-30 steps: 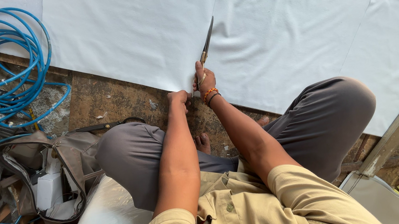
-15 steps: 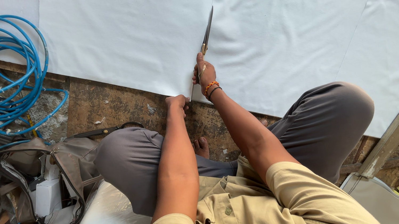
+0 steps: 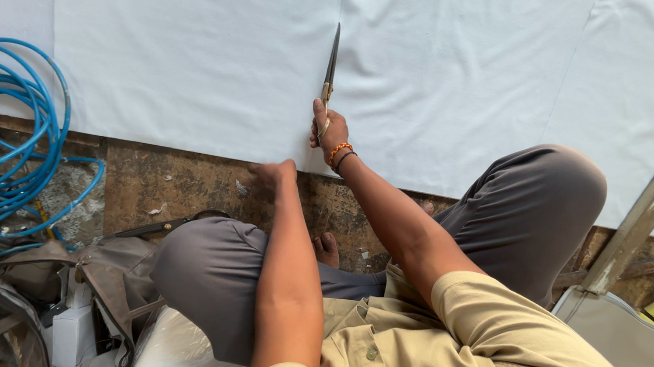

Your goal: The person sits on the floor beside a large white fabric sheet, holds a straightedge against the fabric and marks a straight line along it with a marker. The person then cuts the fabric along the marked line with scissors, steadying the fabric with the other hand.

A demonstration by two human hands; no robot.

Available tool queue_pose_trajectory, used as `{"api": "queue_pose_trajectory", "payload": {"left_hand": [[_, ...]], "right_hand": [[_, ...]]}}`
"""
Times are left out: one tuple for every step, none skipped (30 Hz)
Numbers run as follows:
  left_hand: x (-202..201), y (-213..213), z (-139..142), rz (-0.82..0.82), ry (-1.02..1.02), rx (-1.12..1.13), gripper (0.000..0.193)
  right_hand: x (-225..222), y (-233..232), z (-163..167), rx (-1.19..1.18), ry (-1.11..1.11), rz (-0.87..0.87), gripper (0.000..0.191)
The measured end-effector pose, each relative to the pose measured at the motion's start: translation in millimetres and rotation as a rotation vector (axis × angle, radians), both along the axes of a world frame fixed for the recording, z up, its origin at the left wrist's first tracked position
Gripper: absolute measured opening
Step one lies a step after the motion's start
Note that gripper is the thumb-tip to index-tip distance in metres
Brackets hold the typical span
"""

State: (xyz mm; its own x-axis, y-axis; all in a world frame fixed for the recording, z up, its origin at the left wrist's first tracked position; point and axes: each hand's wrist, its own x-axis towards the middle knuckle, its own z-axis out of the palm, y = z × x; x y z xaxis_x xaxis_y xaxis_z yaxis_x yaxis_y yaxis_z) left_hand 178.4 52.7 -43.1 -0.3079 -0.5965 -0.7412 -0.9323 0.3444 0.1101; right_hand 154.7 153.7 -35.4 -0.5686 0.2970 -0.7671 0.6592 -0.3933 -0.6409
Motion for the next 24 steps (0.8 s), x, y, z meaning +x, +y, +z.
{"api": "queue_pose_trajectory", "payload": {"left_hand": [[-5,3,4,-0.110,-0.009,-0.081,0.089],[-12,6,7,-0.236,0.164,-0.139,0.087],[-19,10,9,-0.358,0.336,-0.196,0.085],[-27,12,10,-0.456,0.387,-0.204,0.090],[-35,15,9,-0.555,0.441,-0.211,0.096],[-42,16,8,-0.594,0.341,-0.168,0.105],[-49,17,6,-0.636,0.248,-0.123,0.114],[-55,18,4,-0.680,0.158,-0.076,0.124],[-59,18,2,-0.719,0.089,-0.015,0.131],[-61,18,-1,-0.755,0.013,0.050,0.139],[-62,17,-4,-0.787,-0.064,0.113,0.148],[-62,17,-7,-0.802,-0.071,0.115,0.152],[-63,17,-10,-0.818,-0.081,0.116,0.157],[-62,17,-13,-0.833,-0.089,0.117,0.162],[-63,16,-17,-0.829,-0.093,0.133,0.162],[-63,16,-21,-0.828,-0.099,0.149,0.163],[-64,16,-24,-0.830,-0.108,0.165,0.164],[-66,16,-28,-0.837,-0.111,0.170,0.164],[-67,16,-31,-0.836,-0.113,0.173,0.164],[-69,15,-34,-0.833,-0.109,0.174,0.164],[-70,15,-36,-0.833,-0.115,0.178,0.163],[-72,15,-38,-0.831,-0.121,0.180,0.163],[-73,15,-39,-0.828,-0.126,0.182,0.163],[-73,15,-40,-0.829,-0.138,0.183,0.163]], "right_hand": [[-1,0,0,-0.018,0.009,-0.005,0.058],[-2,1,-1,-0.030,0.015,-0.012,0.058],[-3,1,-1,-0.042,0.019,-0.016,0.059],[-4,2,-2,-0.055,0.023,-0.019,0.059],[-6,3,-2,-0.061,0.011,-0.027,0.060],[-8,3,-3,-0.072,-0.005,-0.030,0.060],[-10,3,-4,-0.080,-0.015,-0.037,0.061],[-14,5,-6,-0.066,0.000,-0.035,0.061],[-16,6,-7,-0.054,0.009,-0.029,0.062],[-18,7,-8,-0.041,0.011,-0.023,0.063],[-21,8,-10,-0.045,0.003,-0.022,0.063],[-24,9,-12,-0.050,-0.004,-0.021,0.063],[-27,10,-14,-0.056,-0.013,-0.021,0.063],[-30,10,-16,-0.062,-0.013,-0.025,0.063],[-33,11,-18,-0.066,-0.010,-0.031,0.064],[-36,11,-20,-0.071,-0.009,-0.039,0.064],[-39,12,-21,-0.068,-0.011,-0.049,0.064],[-43,12,-23,-0.065,-0.017,-0.061,0.064],[-46,13,-25,-0.064,-0.022,-0.065,0.064],[-49,13,-26,-0.074,-0.022,-0.069,0.064],[-53,14,-27,-0.084,-0.018,-0.079,0.063],[-56,14,-28,-0.095,-0.013,-0.087,0.063],[-59,14,-28,-0.100,-0.004,-0.086,0.063],[-61,15,-29,-0.104,0.007,-0.089,0.063]]}}
